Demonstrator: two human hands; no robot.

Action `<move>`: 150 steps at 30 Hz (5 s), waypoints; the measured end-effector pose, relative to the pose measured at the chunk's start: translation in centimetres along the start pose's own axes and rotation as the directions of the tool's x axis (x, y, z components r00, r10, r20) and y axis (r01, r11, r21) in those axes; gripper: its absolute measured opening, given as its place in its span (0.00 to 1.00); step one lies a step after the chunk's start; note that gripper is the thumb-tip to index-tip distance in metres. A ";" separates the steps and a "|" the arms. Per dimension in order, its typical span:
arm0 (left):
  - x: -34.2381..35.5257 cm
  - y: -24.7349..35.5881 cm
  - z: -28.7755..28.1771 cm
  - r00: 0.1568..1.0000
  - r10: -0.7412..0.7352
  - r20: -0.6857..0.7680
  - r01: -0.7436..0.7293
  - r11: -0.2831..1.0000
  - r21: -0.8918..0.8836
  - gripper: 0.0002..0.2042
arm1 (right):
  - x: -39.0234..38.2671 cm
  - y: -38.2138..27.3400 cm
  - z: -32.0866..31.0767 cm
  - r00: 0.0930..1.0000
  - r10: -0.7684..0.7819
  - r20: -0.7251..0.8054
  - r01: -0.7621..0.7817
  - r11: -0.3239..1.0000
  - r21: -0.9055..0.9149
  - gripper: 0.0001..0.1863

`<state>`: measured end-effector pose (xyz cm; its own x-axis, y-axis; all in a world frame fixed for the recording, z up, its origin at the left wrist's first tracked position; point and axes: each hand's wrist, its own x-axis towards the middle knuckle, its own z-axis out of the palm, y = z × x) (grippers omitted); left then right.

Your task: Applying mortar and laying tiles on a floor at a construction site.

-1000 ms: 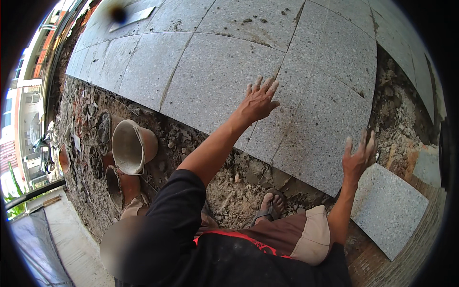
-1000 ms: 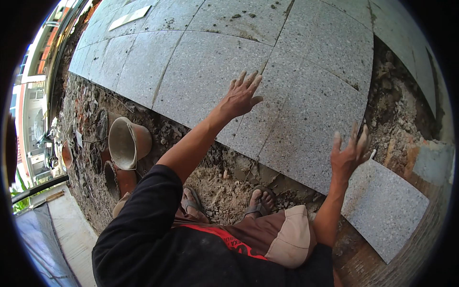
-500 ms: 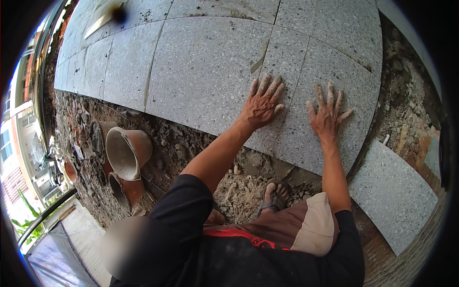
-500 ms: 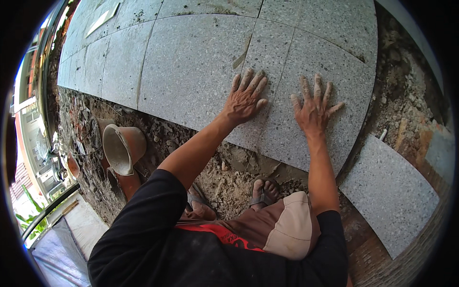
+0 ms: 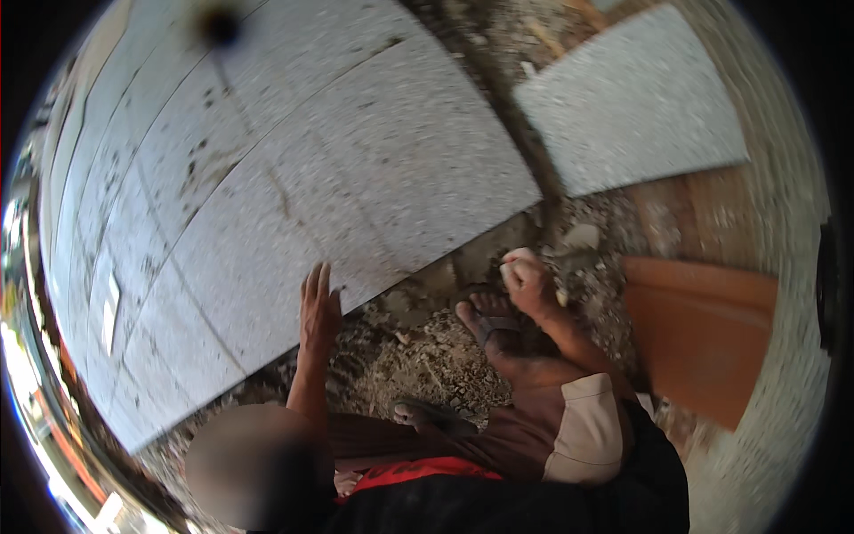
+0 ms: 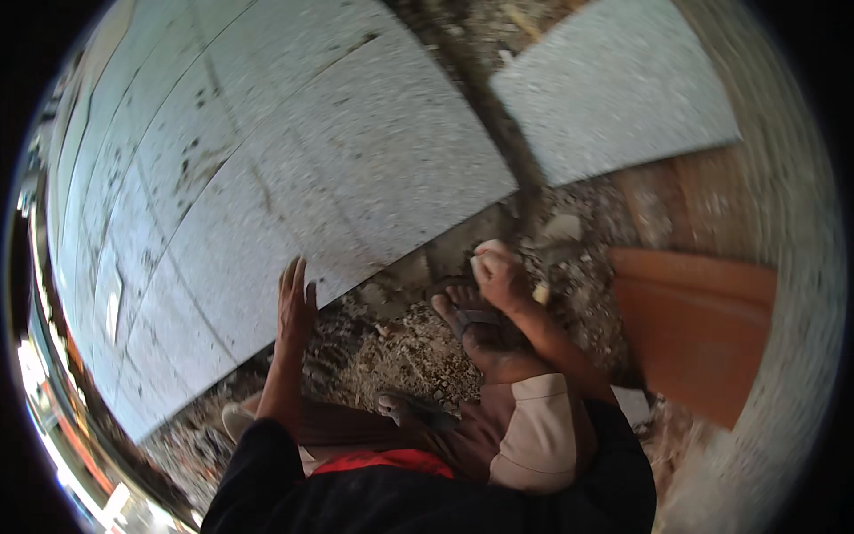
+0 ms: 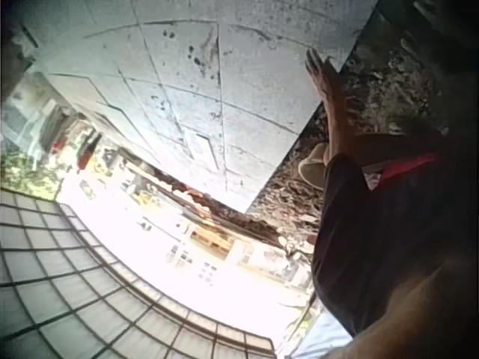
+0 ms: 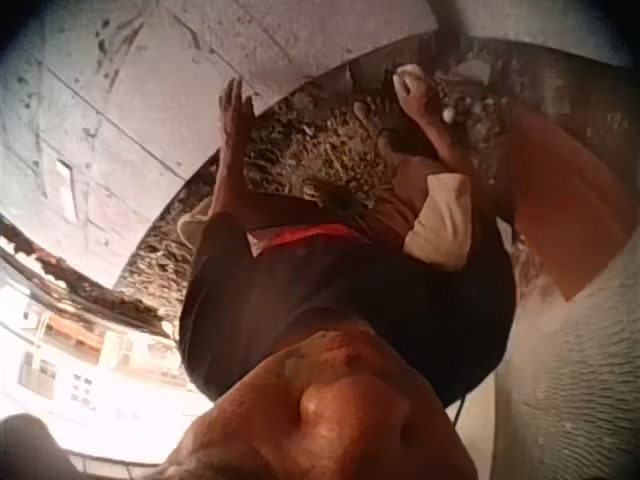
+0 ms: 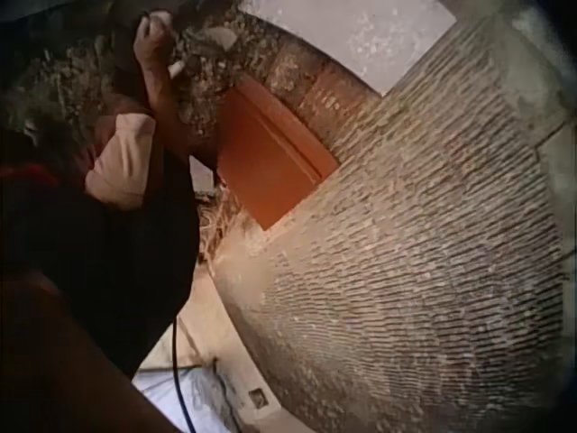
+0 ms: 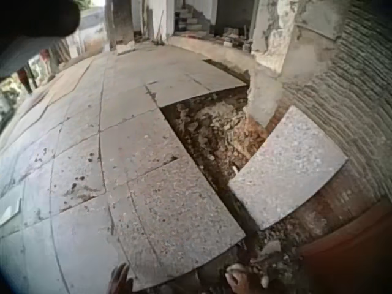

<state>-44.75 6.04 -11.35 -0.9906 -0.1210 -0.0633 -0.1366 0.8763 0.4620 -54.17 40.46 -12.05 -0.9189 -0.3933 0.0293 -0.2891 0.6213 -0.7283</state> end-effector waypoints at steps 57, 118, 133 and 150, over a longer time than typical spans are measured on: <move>-44.5 24.9 23.0 -0.663 -0.513 0.545 0.241 -0.835 -0.494 0.40 | 22.2 -14.3 4.8 0.115 0.564 0.818 0.149 0.804 -0.576 0.24; 23.7 8.5 8.6 0.965 -0.224 -0.137 0.244 0.959 0.146 0.28 | 16.8 0.5 -1.2 0.997 -0.021 0.076 0.019 0.999 0.028 0.24; 22.6 6.7 7.9 0.950 -0.242 -0.195 0.253 0.967 0.033 0.28 | 19.3 -0.5 1.0 0.966 0.050 0.254 -0.022 0.993 -0.112 0.22; 23.3 7.8 8.7 0.928 -0.223 -0.300 0.233 0.973 -0.004 0.25 | 20.7 -2.6 0.7 0.961 0.127 0.245 -0.098 0.987 -0.130 0.21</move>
<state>-68.90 14.17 -16.94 -0.8883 -0.4474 0.1032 -0.3633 0.8223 0.4380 -72.22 30.24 -10.09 -0.8543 -0.4651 -0.2323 -0.2305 0.7393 -0.6327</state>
